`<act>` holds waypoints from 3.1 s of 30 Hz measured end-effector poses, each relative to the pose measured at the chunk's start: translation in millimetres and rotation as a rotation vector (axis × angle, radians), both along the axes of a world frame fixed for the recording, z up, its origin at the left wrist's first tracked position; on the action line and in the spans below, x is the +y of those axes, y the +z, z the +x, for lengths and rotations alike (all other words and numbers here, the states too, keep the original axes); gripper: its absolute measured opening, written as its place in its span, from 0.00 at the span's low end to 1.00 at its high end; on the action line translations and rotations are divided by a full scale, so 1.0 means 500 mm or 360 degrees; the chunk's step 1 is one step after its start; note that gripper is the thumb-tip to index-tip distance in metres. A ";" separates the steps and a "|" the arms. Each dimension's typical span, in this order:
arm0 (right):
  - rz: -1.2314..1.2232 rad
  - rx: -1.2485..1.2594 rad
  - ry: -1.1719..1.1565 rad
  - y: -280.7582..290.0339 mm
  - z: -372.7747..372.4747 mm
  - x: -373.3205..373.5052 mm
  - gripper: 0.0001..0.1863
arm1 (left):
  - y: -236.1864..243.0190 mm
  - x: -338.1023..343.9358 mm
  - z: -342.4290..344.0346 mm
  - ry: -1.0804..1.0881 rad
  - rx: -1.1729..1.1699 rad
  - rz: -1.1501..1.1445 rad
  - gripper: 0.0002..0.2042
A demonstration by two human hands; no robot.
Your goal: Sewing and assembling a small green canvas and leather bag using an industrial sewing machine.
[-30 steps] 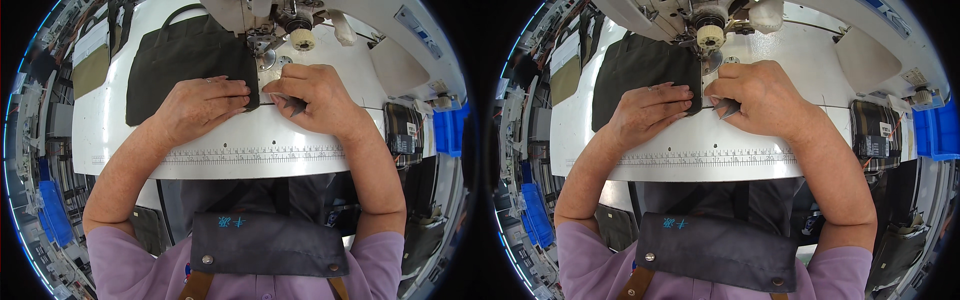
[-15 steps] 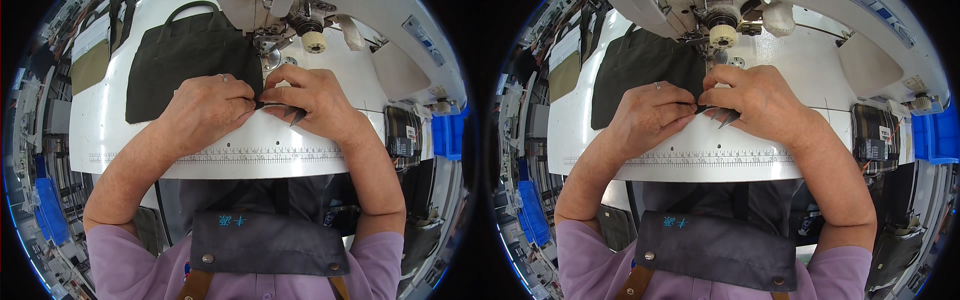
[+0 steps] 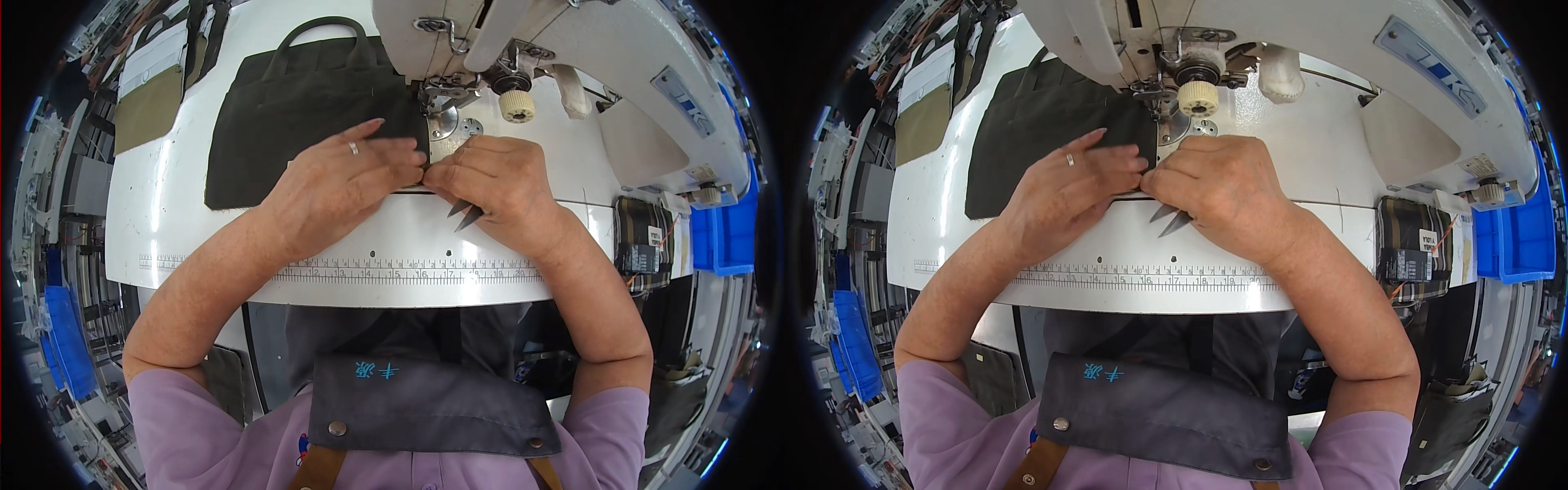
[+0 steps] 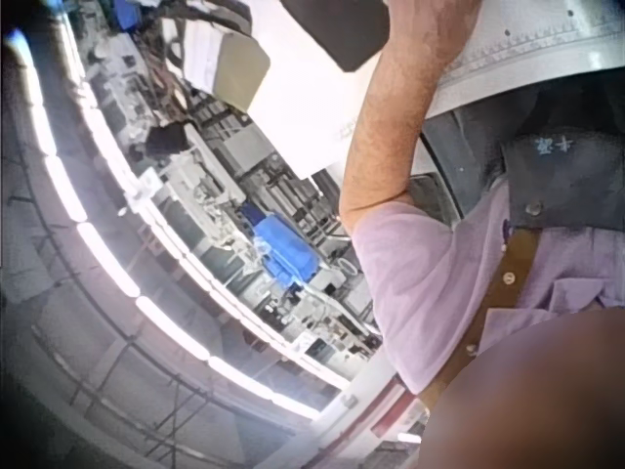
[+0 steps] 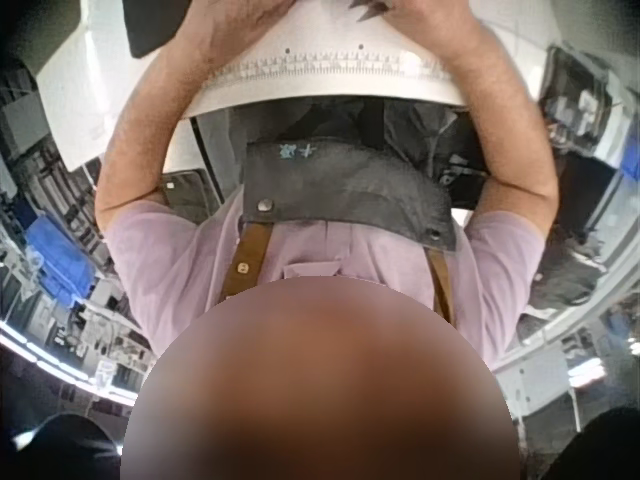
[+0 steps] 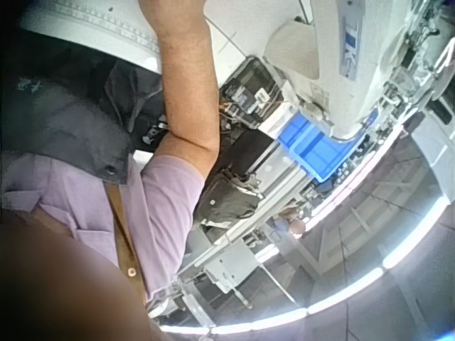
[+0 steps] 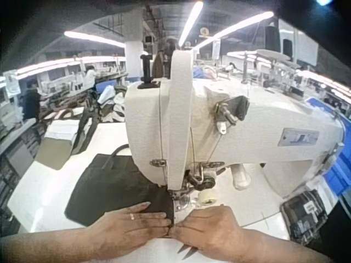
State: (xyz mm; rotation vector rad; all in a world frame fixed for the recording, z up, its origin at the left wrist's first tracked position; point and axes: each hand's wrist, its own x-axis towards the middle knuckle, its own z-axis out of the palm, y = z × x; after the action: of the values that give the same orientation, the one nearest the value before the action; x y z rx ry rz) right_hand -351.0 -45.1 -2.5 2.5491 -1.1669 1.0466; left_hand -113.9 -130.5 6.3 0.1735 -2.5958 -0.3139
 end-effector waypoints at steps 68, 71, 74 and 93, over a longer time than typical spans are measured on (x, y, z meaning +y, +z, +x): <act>0.0473 0.0204 -0.0672 0.001 -0.026 0.000 0.17 | -0.039 0.028 -0.085 0.0707 -0.0279 0.0012 0.25; 0.0427 0.0183 -0.0689 0.001 -0.035 -0.001 0.16 | -0.040 0.041 -0.091 0.0763 -0.0280 -0.0027 0.25; 0.0405 0.0135 -0.0735 0.001 -0.040 0.003 0.14 | -0.042 0.045 -0.097 0.0794 -0.0319 -0.0018 0.26; -0.0194 0.0575 -0.1006 0.039 -0.070 0.057 0.16 | 0.043 0.172 0.025 0.0248 -0.0410 0.0213 0.44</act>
State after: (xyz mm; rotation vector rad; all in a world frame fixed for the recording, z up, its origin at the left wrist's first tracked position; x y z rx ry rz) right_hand -386.1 -16.5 17.2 1.9390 -1.5722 0.4667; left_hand -101.5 -44.2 27.6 0.4902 -2.7931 -0.4338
